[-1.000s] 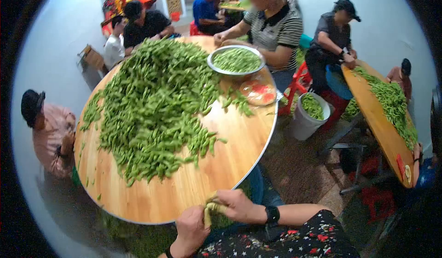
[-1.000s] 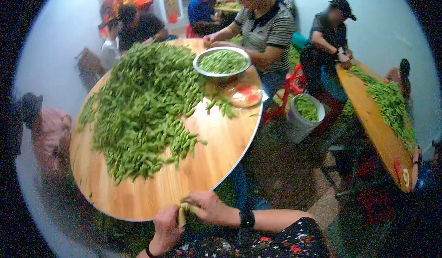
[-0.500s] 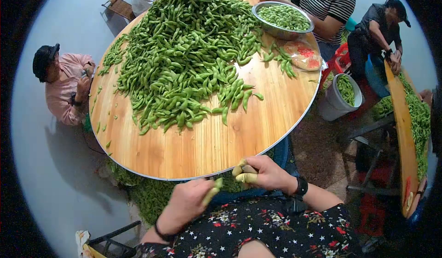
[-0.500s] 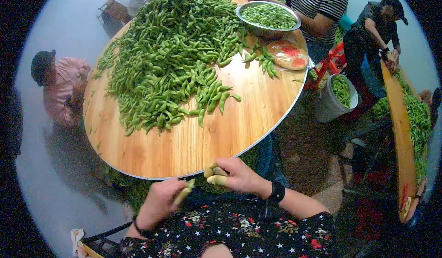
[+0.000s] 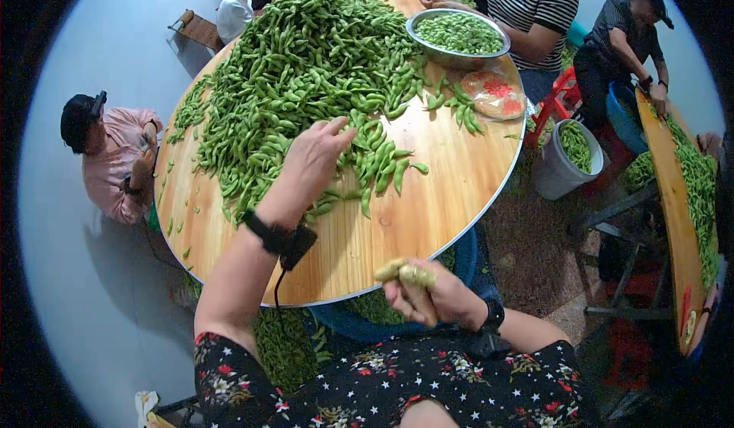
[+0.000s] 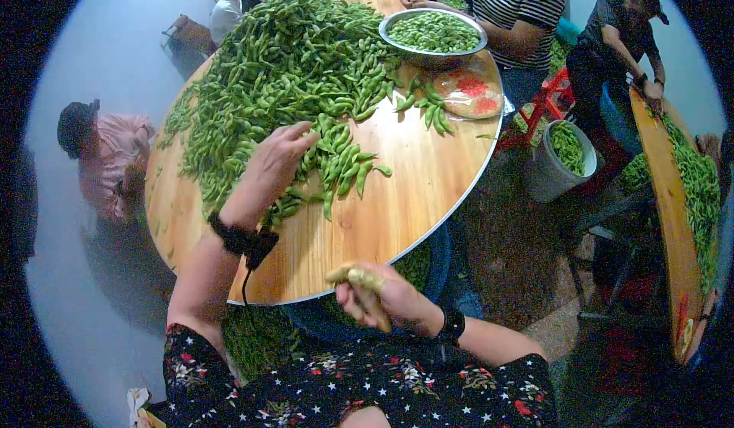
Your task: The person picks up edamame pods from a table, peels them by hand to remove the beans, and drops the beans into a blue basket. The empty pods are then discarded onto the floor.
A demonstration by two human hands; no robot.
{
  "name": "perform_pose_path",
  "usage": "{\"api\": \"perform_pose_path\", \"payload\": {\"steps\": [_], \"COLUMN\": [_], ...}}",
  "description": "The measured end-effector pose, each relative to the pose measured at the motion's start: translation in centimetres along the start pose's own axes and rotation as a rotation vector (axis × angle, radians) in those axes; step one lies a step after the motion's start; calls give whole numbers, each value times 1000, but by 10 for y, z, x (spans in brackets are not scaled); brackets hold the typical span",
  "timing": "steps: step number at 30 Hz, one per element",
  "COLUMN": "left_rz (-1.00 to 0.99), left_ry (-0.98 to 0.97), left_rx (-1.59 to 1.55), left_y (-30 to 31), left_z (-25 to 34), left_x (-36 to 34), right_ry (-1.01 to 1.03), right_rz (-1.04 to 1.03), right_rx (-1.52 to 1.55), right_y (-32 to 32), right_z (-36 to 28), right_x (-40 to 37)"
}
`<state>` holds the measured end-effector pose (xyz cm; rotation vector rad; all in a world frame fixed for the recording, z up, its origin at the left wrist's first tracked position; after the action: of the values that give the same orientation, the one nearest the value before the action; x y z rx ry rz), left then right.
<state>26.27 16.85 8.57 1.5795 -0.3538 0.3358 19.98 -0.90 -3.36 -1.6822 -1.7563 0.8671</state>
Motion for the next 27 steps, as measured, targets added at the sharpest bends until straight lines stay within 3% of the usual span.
{"api": "perform_pose_path", "payload": {"steps": [2, 5, 7, 9, 11, 12, 14, 17, 19, 27], "left_rz": [-263, -273, -184, -41, -85, -62, -86, -81, -202, -185], "left_ry": [18, 32, -24, 5, 162, 181, 262, 319, 522, 550], "left_rx": [56, 101, 95, 32, -298, -422, -620, -769, -972, -1055], "left_y": [-49, -50, -36, -5, 3, 4, 3, 5, -14, -13], "left_z": [-25, -27, -8, 17, 33, 43, 61, 88, 89, 95], "left_x": [7, 10, 6, -3, -20, -33, -56, -84, -105, -128], "right_ry": [-105, -166, -224, -91, -10, -9, 13, 67, 108, 40], "right_rz": [-61, -85, -73, 59, 247, 252, 211, 202, 186, 175], "right_rx": [29, 16, -373, -707, -591, -583, -196, -339, -461, -491], "right_y": [-13, -18, -8, 7, 16, 18, 20, 7, 4, -1], "right_z": [22, 44, 34, 1, -30, -32, -26, -35, -40, -28], "right_x": [-14, -26, -24, -18, -14, -10, -2, 3, 4, 8]}}
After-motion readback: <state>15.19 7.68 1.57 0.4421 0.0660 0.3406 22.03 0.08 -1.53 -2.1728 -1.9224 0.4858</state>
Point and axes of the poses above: each hand's wrist, its own x-axis towards the middle knuckle, its own y-axis out of the back of the hand, z = x × y, the point moved 10 cm from there along x, towards the middle knuckle, and after that the axes turned 5 degrees about -z, right-handed, at the moved point
